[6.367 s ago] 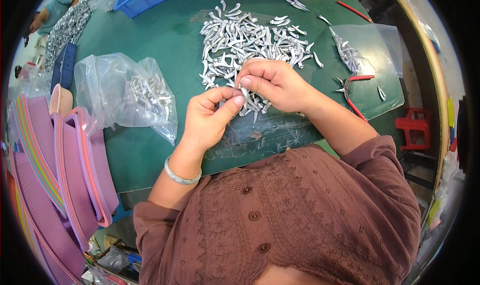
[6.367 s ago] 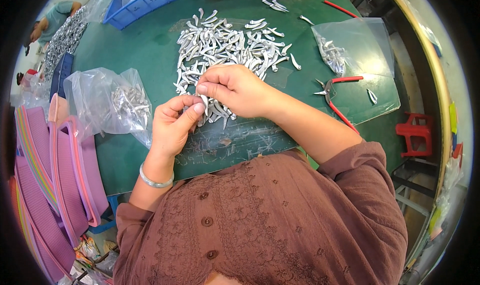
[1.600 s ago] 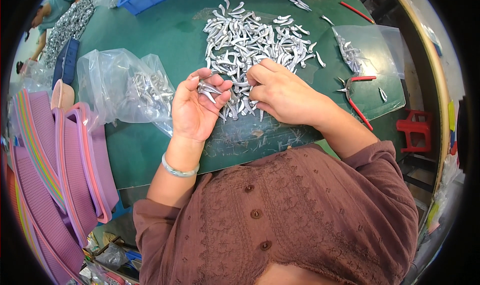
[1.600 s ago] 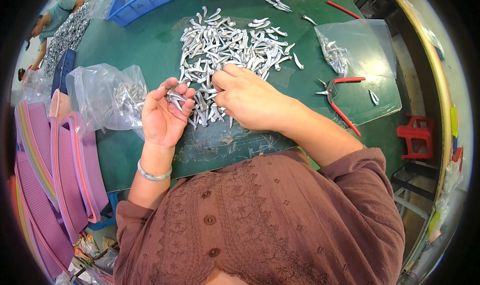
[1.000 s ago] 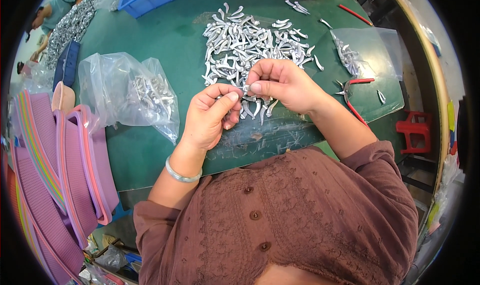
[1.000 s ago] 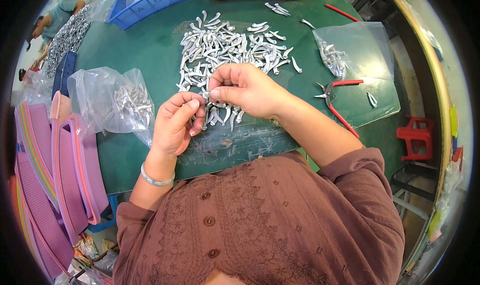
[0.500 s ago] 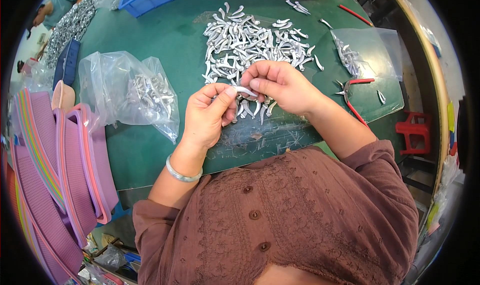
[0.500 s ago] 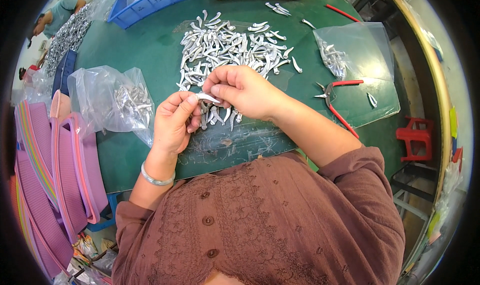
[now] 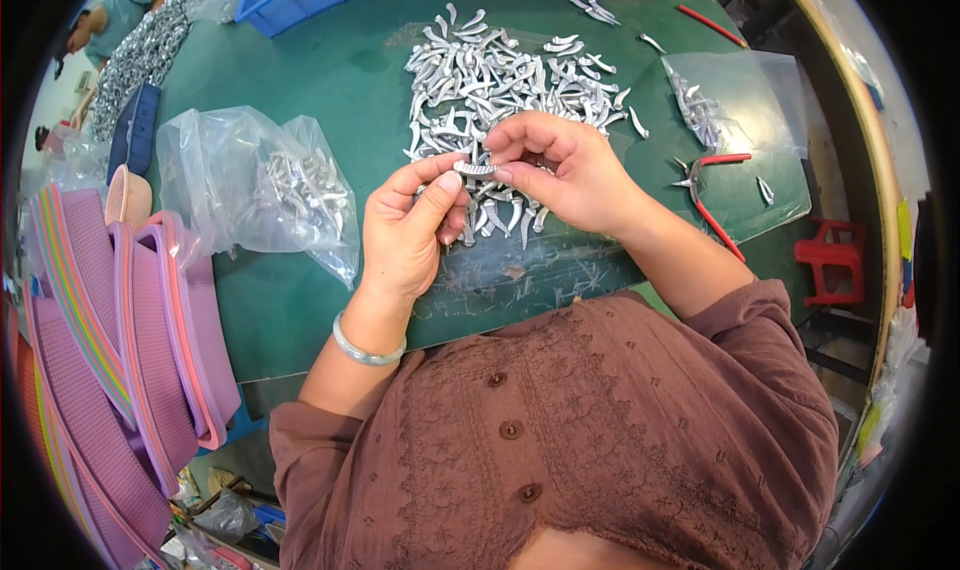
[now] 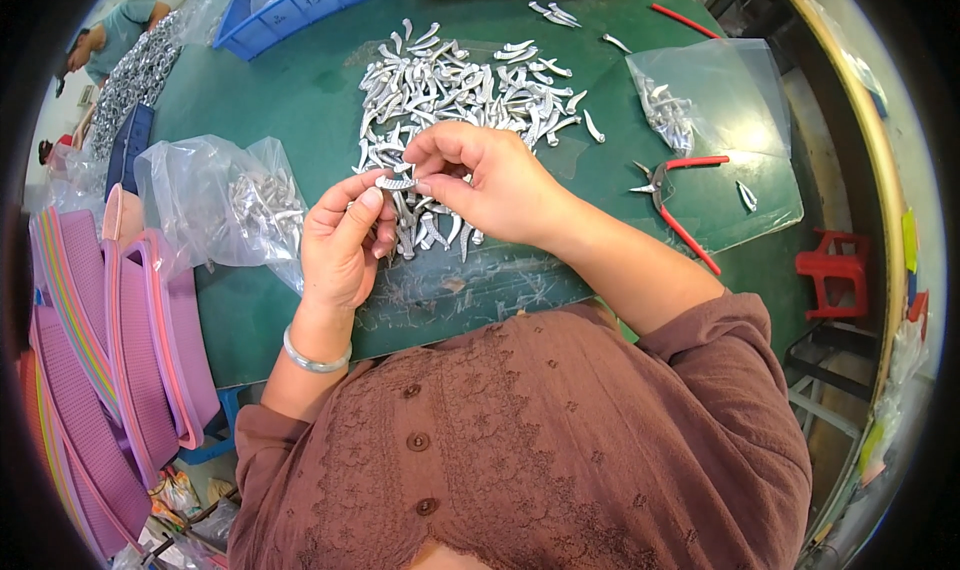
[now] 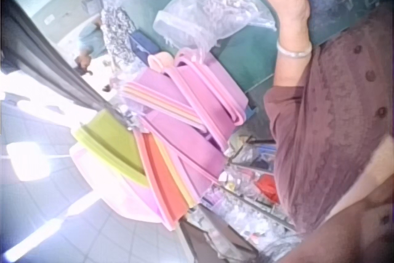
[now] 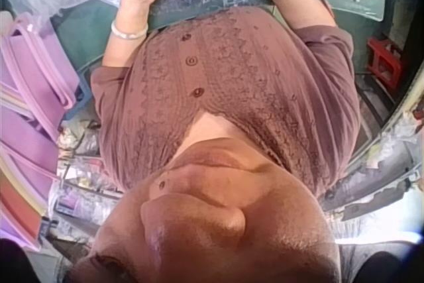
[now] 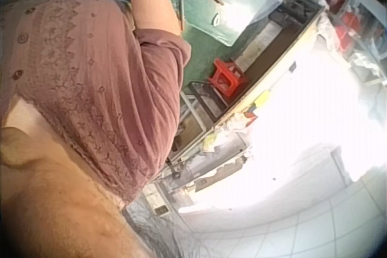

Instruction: The person picks up metal parts from a pile, trims excess material using pliers, and places them into a small plastic bag.

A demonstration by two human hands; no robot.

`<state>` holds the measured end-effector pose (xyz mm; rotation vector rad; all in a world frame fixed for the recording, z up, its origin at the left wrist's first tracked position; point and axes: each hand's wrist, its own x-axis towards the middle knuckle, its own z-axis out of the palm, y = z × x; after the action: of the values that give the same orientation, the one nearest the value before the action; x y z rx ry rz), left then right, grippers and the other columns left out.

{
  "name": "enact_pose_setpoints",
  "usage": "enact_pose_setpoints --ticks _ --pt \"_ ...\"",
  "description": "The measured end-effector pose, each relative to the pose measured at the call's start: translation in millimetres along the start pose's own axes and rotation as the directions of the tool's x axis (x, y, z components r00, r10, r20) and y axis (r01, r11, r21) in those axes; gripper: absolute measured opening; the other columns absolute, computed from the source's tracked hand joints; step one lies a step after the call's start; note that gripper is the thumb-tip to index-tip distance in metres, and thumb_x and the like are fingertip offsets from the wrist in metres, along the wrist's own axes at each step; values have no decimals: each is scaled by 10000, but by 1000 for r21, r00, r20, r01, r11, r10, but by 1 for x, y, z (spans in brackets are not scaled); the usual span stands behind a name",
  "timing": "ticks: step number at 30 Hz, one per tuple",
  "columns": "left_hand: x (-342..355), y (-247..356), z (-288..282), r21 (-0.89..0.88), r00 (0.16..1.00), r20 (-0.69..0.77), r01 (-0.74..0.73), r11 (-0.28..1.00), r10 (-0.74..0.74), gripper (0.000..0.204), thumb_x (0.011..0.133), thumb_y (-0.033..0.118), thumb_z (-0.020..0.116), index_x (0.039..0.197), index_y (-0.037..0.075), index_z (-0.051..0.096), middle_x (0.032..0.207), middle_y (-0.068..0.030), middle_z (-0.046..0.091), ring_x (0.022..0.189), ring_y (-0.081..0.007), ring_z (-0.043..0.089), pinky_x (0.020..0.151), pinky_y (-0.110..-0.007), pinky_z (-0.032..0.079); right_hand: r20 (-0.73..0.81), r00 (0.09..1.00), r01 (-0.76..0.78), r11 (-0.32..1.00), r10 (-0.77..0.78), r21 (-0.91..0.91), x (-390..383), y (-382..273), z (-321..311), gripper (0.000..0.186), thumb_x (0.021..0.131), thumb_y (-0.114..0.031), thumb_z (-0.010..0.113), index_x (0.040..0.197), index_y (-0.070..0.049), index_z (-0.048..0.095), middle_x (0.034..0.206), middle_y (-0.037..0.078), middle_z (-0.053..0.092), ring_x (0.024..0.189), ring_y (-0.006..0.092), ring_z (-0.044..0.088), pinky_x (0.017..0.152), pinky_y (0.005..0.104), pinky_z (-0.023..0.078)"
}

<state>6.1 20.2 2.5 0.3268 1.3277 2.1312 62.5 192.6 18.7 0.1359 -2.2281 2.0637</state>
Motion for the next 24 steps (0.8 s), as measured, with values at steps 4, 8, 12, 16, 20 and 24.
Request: enact_pose_setpoints --ticks 4,8,12,16,20,24 --pt "-1 1 1 -10 1000 10 -14 1000 15 185 829 78 539 994 0 569 681 -13 550 550 -54 469 460 -167 354 -42 993 104 977 -114 -184 -1 1 1 210 763 7 584 966 19 534 805 31 586 772 88 562 686 211 453" --pt "-1 1 0 -23 1000 11 -3 1000 4 184 832 77 536 998 6 569 695 -10 559 560 -51 474 471 -169 359 -70 948 271 906 -309 -326 0 1 4 194 735 14 582 923 -2 536 709 52 586 644 110 563 595 227 462" --pt "0 -1 -4 -39 1000 10 21 999 -20 184 832 82 538 1000 13 568 714 -12 573 563 -49 478 474 -167 361 -61 938 302 892 -341 -337 0 2 5 202 735 11 587 931 -2 537 735 64 598 669 125 581 604 235 470" --pt "0 -1 -3 -48 1000 -6 28 998 -29 178 833 85 539 994 15 569 729 -18 583 565 -48 482 478 -163 365 -77 934 306 893 -348 -330 0 4 5 220 735 14 584 949 -6 536 769 77 607 707 141 602 621 241 478" --pt "1 0 -2 -55 999 -14 34 998 -35 170 832 87 541 984 17 569 739 -26 591 571 -52 492 483 -161 375 -86 936 295 896 -341 -332 0 5 5 230 736 17 580 959 -5 532 793 85 611 737 151 611 637 246 484" --pt "1 0 -3 -64 999 -21 44 997 -45 167 833 92 540 979 16 566 739 -31 592 573 -57 498 484 -164 380 -87 943 283 909 -323 -306 -1 6 4 239 736 19 577 969 -1 530 804 89 612 750 156 614 645 247 485"
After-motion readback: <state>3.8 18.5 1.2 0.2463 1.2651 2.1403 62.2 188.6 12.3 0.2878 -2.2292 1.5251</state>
